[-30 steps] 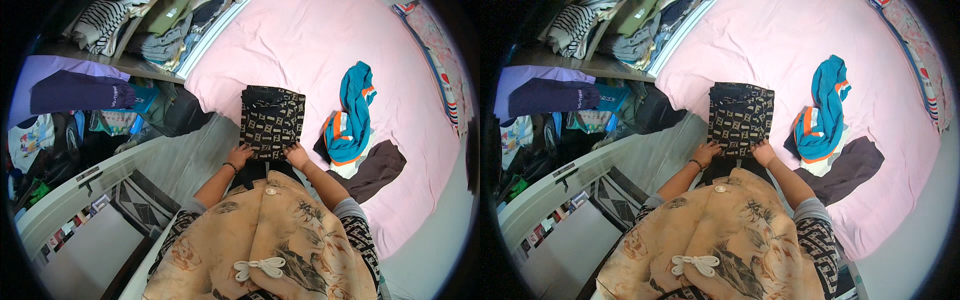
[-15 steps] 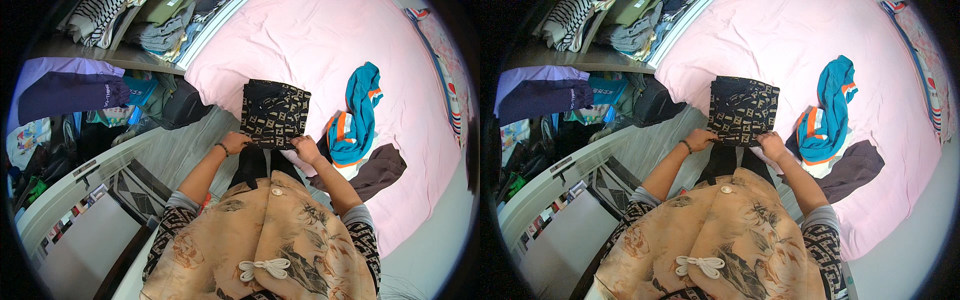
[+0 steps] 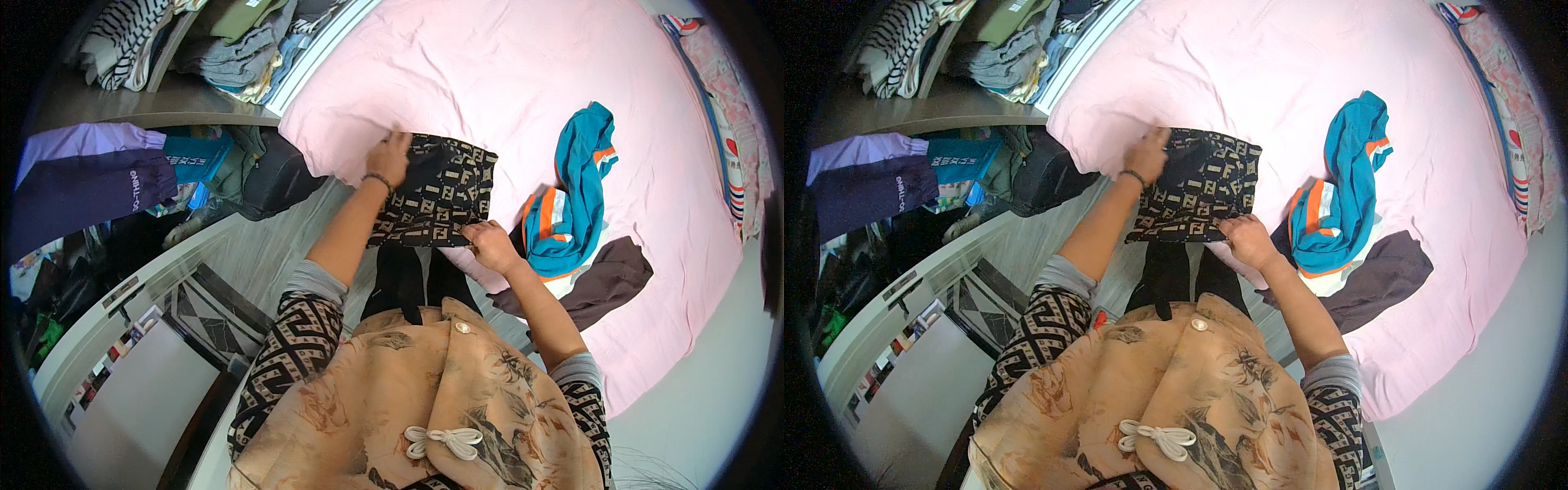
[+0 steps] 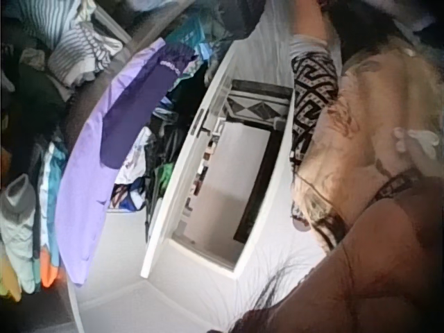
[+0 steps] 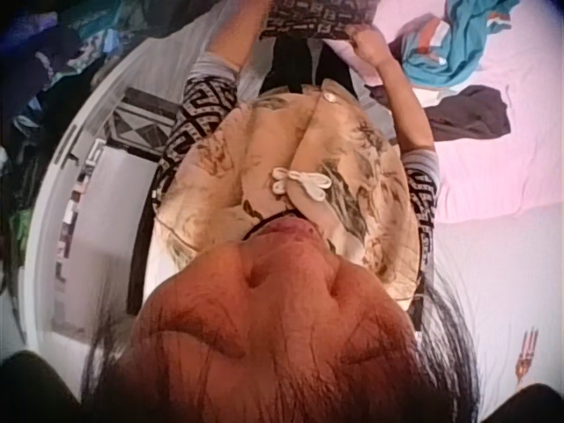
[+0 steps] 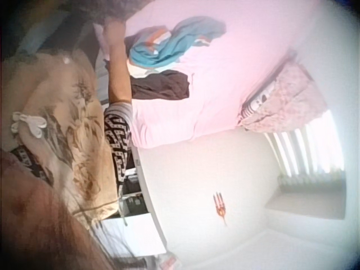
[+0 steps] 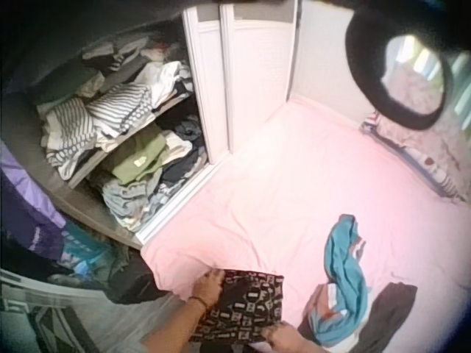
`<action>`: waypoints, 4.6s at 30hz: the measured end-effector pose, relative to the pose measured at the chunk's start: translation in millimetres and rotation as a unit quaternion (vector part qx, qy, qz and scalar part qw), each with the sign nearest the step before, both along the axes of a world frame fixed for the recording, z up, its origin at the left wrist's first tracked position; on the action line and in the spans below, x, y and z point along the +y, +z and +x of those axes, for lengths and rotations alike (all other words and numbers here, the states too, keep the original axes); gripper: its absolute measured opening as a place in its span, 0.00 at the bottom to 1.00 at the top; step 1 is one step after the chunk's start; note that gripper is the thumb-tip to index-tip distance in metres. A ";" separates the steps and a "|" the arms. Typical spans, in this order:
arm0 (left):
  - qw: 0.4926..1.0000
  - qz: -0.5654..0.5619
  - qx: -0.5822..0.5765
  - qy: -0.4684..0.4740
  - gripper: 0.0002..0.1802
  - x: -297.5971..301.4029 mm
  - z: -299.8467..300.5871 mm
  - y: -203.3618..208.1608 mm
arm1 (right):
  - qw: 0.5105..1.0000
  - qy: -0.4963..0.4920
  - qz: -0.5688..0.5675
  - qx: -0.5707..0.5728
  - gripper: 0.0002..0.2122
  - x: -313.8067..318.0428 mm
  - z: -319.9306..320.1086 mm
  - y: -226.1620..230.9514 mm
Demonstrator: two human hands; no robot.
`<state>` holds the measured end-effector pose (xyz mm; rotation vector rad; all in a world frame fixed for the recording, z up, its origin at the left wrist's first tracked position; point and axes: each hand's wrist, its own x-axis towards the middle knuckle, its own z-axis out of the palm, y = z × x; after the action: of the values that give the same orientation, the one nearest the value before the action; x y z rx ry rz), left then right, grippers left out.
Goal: The person folds several garments on a bed and places them into a wardrobe. They fold a pair of jeans, a patterned top, and a blue and orange top, then store them in the wardrobe. The person also smooths the pink bedsheet during the process.
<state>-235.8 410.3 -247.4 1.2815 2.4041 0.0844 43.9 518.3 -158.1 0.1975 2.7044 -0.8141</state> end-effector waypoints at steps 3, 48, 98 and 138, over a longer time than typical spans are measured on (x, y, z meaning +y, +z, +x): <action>0.986 0.136 0.060 0.082 0.23 -6.3 -26.9 3.0 | 0.999 -0.024 -0.022 0.009 0.13 -0.5 4.1 0.8; 0.963 0.235 0.010 0.132 0.14 -19.8 10.1 -46.9 | 0.994 -0.066 -0.087 0.012 0.13 -1.9 10.4 -28.8; 0.995 -0.022 0.002 0.100 0.11 1.7 59.2 -42.7 | 0.996 -0.047 -0.066 -0.046 0.17 -22.8 30.7 -60.9; 0.719 0.323 -0.446 0.423 0.23 -63.7 45.0 -105.9 | 0.924 -0.347 -0.091 0.137 0.14 77.0 -124.4 -117.3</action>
<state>-190.8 346.5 -353.3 0.0483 1.8284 1.5203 -80.4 595.3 -275.3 1.1178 2.7896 -1.3602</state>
